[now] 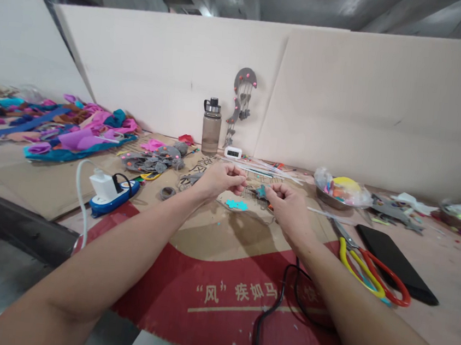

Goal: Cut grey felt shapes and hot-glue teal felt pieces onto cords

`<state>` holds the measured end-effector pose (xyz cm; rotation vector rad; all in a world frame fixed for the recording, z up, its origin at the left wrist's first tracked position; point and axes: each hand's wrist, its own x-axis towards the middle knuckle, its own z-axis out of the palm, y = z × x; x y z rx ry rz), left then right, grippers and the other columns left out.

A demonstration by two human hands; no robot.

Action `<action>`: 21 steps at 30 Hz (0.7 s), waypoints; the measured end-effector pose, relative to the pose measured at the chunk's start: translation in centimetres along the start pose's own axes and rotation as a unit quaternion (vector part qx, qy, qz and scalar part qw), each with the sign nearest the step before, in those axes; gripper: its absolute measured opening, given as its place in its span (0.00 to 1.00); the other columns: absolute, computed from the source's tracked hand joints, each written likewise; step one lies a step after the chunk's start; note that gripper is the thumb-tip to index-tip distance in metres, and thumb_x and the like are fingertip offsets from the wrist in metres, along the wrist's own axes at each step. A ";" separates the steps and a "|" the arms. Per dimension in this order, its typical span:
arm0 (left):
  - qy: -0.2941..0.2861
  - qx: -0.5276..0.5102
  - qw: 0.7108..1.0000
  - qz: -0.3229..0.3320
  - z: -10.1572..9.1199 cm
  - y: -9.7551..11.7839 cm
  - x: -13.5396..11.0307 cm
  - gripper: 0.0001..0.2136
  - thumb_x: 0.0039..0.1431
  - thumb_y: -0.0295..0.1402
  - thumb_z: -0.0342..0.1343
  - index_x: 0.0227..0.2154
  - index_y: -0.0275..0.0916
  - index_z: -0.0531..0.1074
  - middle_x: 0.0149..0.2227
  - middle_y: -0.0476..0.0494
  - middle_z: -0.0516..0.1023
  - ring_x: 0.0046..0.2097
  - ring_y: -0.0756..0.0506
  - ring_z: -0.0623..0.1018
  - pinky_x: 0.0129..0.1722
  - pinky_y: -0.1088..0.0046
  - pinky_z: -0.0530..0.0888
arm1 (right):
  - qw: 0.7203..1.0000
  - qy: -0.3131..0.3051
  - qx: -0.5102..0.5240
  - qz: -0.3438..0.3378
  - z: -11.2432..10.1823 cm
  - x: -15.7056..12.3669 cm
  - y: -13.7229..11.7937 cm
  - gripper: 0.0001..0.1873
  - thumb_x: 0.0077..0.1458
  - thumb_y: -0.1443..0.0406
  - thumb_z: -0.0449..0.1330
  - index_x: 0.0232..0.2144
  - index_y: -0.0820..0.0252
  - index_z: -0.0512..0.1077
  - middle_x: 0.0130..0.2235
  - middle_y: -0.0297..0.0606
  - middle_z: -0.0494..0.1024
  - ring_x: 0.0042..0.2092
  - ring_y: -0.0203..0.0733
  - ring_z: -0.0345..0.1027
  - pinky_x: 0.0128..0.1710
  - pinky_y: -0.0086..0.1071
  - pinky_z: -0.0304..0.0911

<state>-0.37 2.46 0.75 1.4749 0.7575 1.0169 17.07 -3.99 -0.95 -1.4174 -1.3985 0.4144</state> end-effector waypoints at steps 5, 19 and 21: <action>-0.006 0.016 1.000 0.015 0.1 0.1 -0.1 0.04 0.49 0.20 0.61 0.26 0.31 0.70 0.22 0.51 0.73 0.22 0.56 0.72 0.27 0.78 0.71 | 1.000 -0.002 0.004 0.008 0.0 0.1 0.2 0.15 0.50 0.54 0.58 0.22 0.59 0.67 0.19 0.26 0.57 0.22 0.32 0.46 0.24 0.30 0.45; 0.030 0.106 0.994 -0.023 -0.5 -0.1 0.1 0.07 0.60 0.26 0.52 0.28 0.33 0.73 0.22 0.50 0.72 0.19 0.55 0.68 0.22 0.77 0.67 | 1.000 -0.006 0.002 0.018 0.1 -0.2 -0.2 0.15 0.48 0.54 0.59 0.22 0.58 0.68 0.18 0.26 0.56 0.22 0.32 0.46 0.24 0.30 0.45; 0.049 0.172 0.984 -0.006 -0.4 -0.1 0.2 0.09 0.56 0.20 0.50 0.28 0.33 0.74 0.24 0.49 0.74 0.21 0.55 0.69 0.25 0.78 0.68 | 1.000 -0.004 -0.005 0.016 0.1 -0.2 -0.3 0.15 0.48 0.54 0.58 0.22 0.59 0.68 0.18 0.26 0.57 0.22 0.32 0.47 0.24 0.30 0.45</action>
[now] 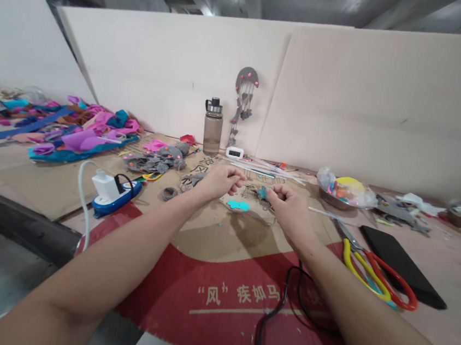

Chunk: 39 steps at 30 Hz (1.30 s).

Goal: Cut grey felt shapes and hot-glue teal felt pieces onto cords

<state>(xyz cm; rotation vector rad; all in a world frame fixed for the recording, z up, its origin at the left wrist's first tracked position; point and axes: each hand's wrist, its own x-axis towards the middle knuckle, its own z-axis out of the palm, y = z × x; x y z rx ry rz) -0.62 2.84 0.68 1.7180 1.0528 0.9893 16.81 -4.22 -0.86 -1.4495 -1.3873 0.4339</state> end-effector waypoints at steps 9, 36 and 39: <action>-0.019 -0.028 0.998 0.046 0.2 0.2 -0.4 0.05 0.54 0.29 0.57 0.27 0.33 0.75 0.22 0.49 0.73 0.25 0.52 0.72 0.30 0.75 0.70 | 1.000 0.000 0.001 -0.008 0.1 0.0 0.2 0.16 0.50 0.52 0.59 0.23 0.59 0.68 0.18 0.26 0.57 0.22 0.32 0.47 0.24 0.30 0.45; -0.103 -0.208 0.973 -0.020 0.4 0.3 -0.7 0.06 0.57 0.26 0.56 0.26 0.31 0.70 0.25 0.45 0.75 0.26 0.53 0.75 0.32 0.73 0.74 | 1.000 0.004 0.003 -0.021 0.0 0.1 0.1 0.17 0.50 0.52 0.59 0.23 0.59 0.68 0.19 0.27 0.57 0.22 0.32 0.48 0.23 0.30 0.46; -0.087 -0.192 0.977 -0.021 0.6 0.5 -0.8 0.06 0.56 0.25 0.54 0.24 0.32 0.69 0.23 0.48 0.72 0.22 0.54 0.72 0.26 0.77 0.71 | 1.000 0.004 0.007 -0.019 0.0 0.1 0.1 0.20 0.49 0.49 0.59 0.23 0.59 0.68 0.18 0.27 0.57 0.22 0.33 0.47 0.22 0.30 0.45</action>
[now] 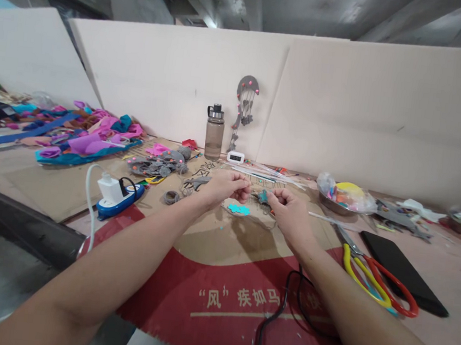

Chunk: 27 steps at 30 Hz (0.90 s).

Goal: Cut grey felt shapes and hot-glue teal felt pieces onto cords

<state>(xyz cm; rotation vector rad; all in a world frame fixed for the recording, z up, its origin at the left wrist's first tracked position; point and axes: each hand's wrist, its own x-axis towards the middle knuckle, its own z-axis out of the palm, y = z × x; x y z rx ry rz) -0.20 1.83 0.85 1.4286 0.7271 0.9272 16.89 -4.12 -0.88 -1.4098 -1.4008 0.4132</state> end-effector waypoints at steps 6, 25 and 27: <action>0.045 0.049 0.997 0.033 0.4 0.2 0.0 0.14 0.58 0.26 0.49 0.19 0.39 0.55 0.15 0.58 0.55 0.14 0.58 0.55 0.16 0.81 0.52 | 1.000 -0.003 0.006 -0.001 0.0 0.1 0.0 0.21 0.48 0.47 0.59 0.20 0.58 0.65 0.18 0.27 0.56 0.22 0.32 0.46 0.23 0.30 0.45; -0.024 -0.020 0.999 0.027 -0.1 -0.3 0.2 0.05 0.57 0.23 0.49 0.27 0.34 0.66 0.22 0.51 0.68 0.23 0.54 0.71 0.27 0.76 0.69 | 1.000 -0.003 0.002 0.003 0.0 0.0 0.2 0.18 0.50 0.50 0.59 0.21 0.58 0.66 0.18 0.26 0.57 0.22 0.32 0.47 0.23 0.30 0.46; -0.023 -0.011 0.999 0.030 0.0 -0.2 0.1 0.06 0.58 0.25 0.50 0.26 0.34 0.66 0.21 0.51 0.69 0.23 0.54 0.70 0.27 0.76 0.69 | 1.000 -0.006 -0.002 0.005 0.0 0.0 0.3 0.17 0.50 0.52 0.58 0.21 0.58 0.66 0.18 0.27 0.58 0.22 0.32 0.48 0.24 0.30 0.46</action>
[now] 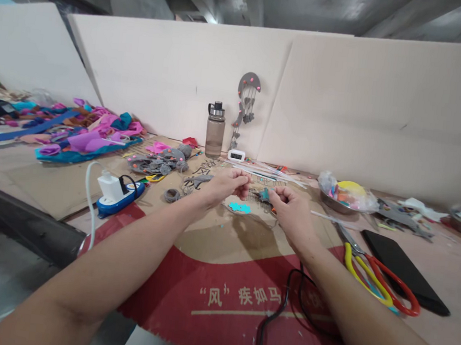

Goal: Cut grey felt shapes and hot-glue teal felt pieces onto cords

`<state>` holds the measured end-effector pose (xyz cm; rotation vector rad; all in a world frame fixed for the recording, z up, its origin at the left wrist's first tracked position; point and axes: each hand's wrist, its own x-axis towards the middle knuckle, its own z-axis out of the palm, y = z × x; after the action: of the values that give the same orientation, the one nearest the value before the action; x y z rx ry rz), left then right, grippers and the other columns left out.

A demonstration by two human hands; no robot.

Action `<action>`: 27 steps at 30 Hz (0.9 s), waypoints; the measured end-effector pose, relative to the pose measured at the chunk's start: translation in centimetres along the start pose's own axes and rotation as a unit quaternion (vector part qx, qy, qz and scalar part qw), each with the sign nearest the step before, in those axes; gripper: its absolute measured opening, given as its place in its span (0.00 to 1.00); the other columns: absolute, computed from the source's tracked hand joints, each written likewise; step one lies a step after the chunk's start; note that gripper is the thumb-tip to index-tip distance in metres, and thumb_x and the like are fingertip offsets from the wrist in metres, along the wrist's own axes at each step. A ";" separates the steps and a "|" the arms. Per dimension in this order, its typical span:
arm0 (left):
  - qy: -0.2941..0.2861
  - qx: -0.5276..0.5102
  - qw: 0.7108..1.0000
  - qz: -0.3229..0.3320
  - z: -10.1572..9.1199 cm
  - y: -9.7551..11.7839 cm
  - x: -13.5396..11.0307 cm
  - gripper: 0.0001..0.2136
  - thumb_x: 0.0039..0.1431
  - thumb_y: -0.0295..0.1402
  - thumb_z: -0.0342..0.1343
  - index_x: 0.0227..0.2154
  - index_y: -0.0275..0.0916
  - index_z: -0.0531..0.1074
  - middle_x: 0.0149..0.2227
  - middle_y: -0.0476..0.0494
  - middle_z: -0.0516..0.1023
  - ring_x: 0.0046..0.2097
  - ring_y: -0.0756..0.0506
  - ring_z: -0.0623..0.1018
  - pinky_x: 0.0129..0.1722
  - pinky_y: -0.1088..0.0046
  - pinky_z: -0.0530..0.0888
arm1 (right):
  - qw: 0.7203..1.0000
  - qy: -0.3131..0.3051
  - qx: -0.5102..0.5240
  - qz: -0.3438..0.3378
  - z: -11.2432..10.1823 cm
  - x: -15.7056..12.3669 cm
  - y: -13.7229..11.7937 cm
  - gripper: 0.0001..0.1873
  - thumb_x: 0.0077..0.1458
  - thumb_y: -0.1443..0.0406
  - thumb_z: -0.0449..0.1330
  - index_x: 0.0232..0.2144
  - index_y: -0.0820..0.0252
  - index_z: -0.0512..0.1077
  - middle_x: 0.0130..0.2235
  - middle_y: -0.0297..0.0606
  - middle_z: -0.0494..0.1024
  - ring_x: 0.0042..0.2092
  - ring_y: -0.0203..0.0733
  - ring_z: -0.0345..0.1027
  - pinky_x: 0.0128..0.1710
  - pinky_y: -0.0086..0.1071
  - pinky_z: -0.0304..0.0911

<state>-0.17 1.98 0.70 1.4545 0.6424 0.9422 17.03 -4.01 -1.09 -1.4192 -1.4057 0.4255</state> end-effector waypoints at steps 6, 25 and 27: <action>0.007 0.019 1.000 0.007 -0.2 -0.1 0.0 0.06 0.55 0.26 0.55 0.24 0.34 0.66 0.22 0.51 0.70 0.23 0.54 0.71 0.29 0.75 0.70 | 1.000 0.005 0.000 -0.003 -0.1 -0.1 -0.1 0.15 0.51 0.53 0.58 0.22 0.58 0.67 0.18 0.26 0.57 0.22 0.32 0.47 0.24 0.30 0.46; -0.005 -0.055 0.998 0.024 -0.4 -0.3 0.3 0.05 0.48 0.25 0.59 0.28 0.33 0.67 0.22 0.51 0.71 0.25 0.53 0.72 0.29 0.75 0.70 | 1.000 0.007 -0.016 -0.014 -0.1 -0.1 -0.3 0.14 0.51 0.55 0.57 0.22 0.58 0.66 0.18 0.26 0.57 0.22 0.32 0.48 0.25 0.30 0.47; -0.005 -0.058 0.998 0.018 -0.4 -0.1 0.1 0.06 0.49 0.27 0.60 0.27 0.33 0.67 0.23 0.51 0.70 0.25 0.54 0.72 0.30 0.75 0.70 | 1.000 0.006 -0.020 -0.016 -0.2 -0.1 -0.4 0.14 0.51 0.55 0.57 0.22 0.58 0.66 0.18 0.27 0.58 0.22 0.32 0.49 0.25 0.30 0.47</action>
<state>-0.39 2.30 0.57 1.3705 0.5467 0.9846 16.92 -4.29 -0.70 -1.4273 -1.4323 0.3698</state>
